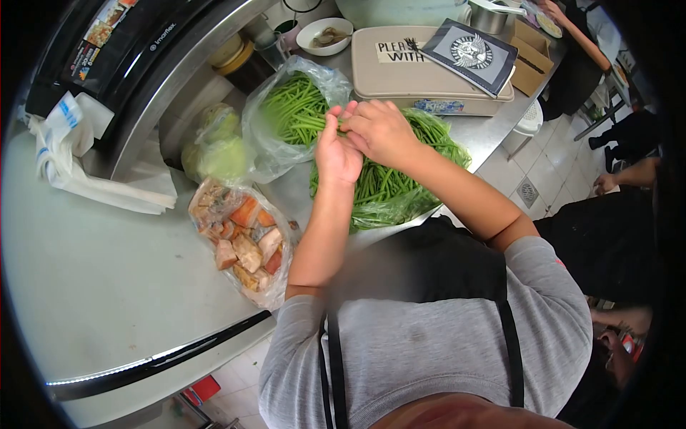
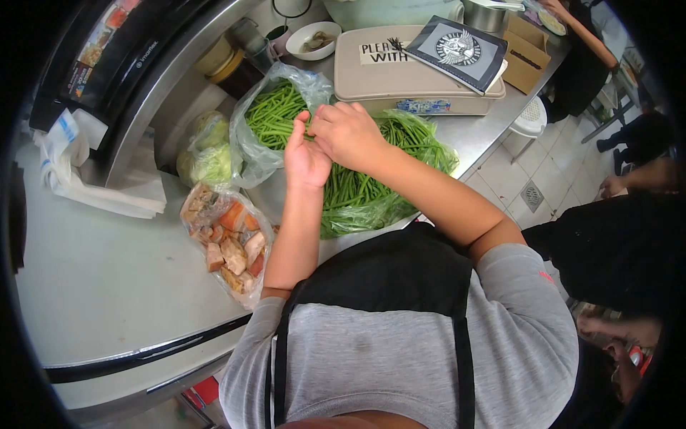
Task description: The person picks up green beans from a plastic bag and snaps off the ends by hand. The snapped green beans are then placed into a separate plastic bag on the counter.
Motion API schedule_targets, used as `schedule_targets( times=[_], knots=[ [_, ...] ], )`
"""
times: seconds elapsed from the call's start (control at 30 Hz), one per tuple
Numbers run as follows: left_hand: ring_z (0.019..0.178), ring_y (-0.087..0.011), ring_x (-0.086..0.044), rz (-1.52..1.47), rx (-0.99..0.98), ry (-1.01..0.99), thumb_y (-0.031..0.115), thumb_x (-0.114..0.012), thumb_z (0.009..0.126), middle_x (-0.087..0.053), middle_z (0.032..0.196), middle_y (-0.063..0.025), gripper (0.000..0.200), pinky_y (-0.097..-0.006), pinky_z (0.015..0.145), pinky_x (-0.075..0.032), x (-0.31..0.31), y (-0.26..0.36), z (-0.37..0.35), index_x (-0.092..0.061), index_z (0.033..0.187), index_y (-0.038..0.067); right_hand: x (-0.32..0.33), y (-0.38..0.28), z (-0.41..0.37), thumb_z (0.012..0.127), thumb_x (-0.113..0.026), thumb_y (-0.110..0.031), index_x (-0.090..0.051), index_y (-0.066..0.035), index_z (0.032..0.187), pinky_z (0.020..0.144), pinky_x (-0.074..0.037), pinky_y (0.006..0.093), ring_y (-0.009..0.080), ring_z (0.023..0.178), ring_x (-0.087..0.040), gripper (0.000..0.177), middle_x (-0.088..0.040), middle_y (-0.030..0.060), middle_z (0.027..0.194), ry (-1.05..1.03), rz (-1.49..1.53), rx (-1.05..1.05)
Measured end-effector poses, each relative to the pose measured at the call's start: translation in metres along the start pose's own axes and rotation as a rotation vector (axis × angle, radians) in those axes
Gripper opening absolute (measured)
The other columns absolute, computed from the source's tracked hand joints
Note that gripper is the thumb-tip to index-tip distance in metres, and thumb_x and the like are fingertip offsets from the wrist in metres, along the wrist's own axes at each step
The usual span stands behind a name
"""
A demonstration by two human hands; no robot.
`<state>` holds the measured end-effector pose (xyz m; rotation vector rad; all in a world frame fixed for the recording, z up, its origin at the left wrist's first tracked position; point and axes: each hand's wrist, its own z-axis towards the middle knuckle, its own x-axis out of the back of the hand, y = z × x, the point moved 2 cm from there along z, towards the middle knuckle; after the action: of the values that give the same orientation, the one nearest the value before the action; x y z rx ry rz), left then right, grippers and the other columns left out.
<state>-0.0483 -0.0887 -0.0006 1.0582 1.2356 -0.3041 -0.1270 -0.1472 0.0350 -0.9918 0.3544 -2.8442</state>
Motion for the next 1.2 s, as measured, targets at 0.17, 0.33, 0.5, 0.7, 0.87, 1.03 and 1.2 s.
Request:
schedule_targets(
  times=[0.17,0.33,0.5,0.7,0.87,1.03,1.2],
  knots=[
    [0.093,-0.0196,-0.047,0.05,0.031,0.011,0.023,-0.034,0.088,-0.049,0.098,-0.0083,0.018,-0.0329,0.082,-0.04,0.011,-0.001,0.0,-0.043,0.097,0.01,-0.011,0.004,0.001,0.062,-0.055,-0.015,-0.053,-0.012,0.065,0.06,-0.035,0.0312,0.0182,0.066,-0.047,0.005,-0.047,0.0009,0.068,0.01,-0.09,0.127],
    [0.097,-0.0222,-0.045,0.039,0.015,0.03,0.024,-0.034,0.088,-0.048,0.102,-0.0115,0.019,-0.0343,0.084,-0.038,0.019,-0.005,0.006,-0.043,0.095,0.009,-0.019,0.013,0.001,0.062,-0.053,-0.014,-0.051,-0.011,0.068,0.06,-0.035,0.0324,0.0197,0.066,-0.047,0.007,-0.047,0.0017,0.066,-0.017,-0.106,0.207],
    [0.104,-0.0287,-0.041,0.0,-0.081,0.11,0.024,-0.035,0.088,-0.046,0.107,-0.0153,0.019,-0.0409,0.087,-0.035,0.024,0.021,0.015,-0.042,0.091,0.007,-0.001,0.04,-0.011,0.071,-0.051,-0.01,-0.048,-0.008,0.071,0.055,-0.039,0.028,0.0137,0.058,-0.049,0.004,-0.05,0.0028,0.068,-0.075,0.45,-0.385],
    [0.103,-0.0298,-0.043,-0.091,-0.078,0.091,0.024,-0.031,0.088,-0.049,0.102,-0.0133,0.02,-0.0455,0.089,-0.033,0.021,0.029,0.014,-0.043,0.087,0.008,-0.007,0.068,-0.025,0.076,-0.047,-0.009,-0.047,-0.003,0.083,0.049,-0.038,0.0192,0.0052,0.054,-0.044,0.009,-0.051,0.0012,0.068,-0.102,0.999,-0.729],
    [0.099,-0.0274,-0.046,-0.083,-0.098,0.067,0.024,-0.035,0.088,-0.052,0.096,-0.0109,0.019,-0.0416,0.087,-0.036,0.015,0.025,0.009,-0.045,0.085,0.009,-0.018,0.053,-0.03,0.076,-0.05,-0.012,-0.052,-0.002,0.085,0.05,-0.039,0.0228,0.0078,0.054,-0.046,0.014,-0.051,0.0012,0.065,-0.257,0.92,-0.865],
    [0.096,-0.027,-0.048,0.001,-0.15,0.019,0.024,-0.034,0.088,-0.053,0.092,-0.0103,0.018,-0.0416,0.087,-0.036,0.011,0.016,0.006,-0.044,0.086,0.008,-0.02,0.033,-0.025,0.077,-0.053,-0.018,-0.053,-0.001,0.073,0.054,-0.041,0.0276,0.0123,0.057,-0.049,0.018,-0.052,0.003,0.062,-0.244,0.55,-0.52],
    [0.094,-0.0272,-0.049,-0.18,-0.103,-0.041,0.023,-0.033,0.088,-0.053,0.085,-0.0097,0.018,-0.0432,0.087,-0.036,0.018,0.011,0.007,-0.043,0.085,0.008,-0.023,0.037,-0.021,0.081,-0.047,-0.018,-0.048,-0.005,0.072,0.053,-0.039,0.0239,0.0109,0.056,-0.048,0.016,-0.048,0.0013,0.061,-0.042,1.091,-0.875]
  ],
)
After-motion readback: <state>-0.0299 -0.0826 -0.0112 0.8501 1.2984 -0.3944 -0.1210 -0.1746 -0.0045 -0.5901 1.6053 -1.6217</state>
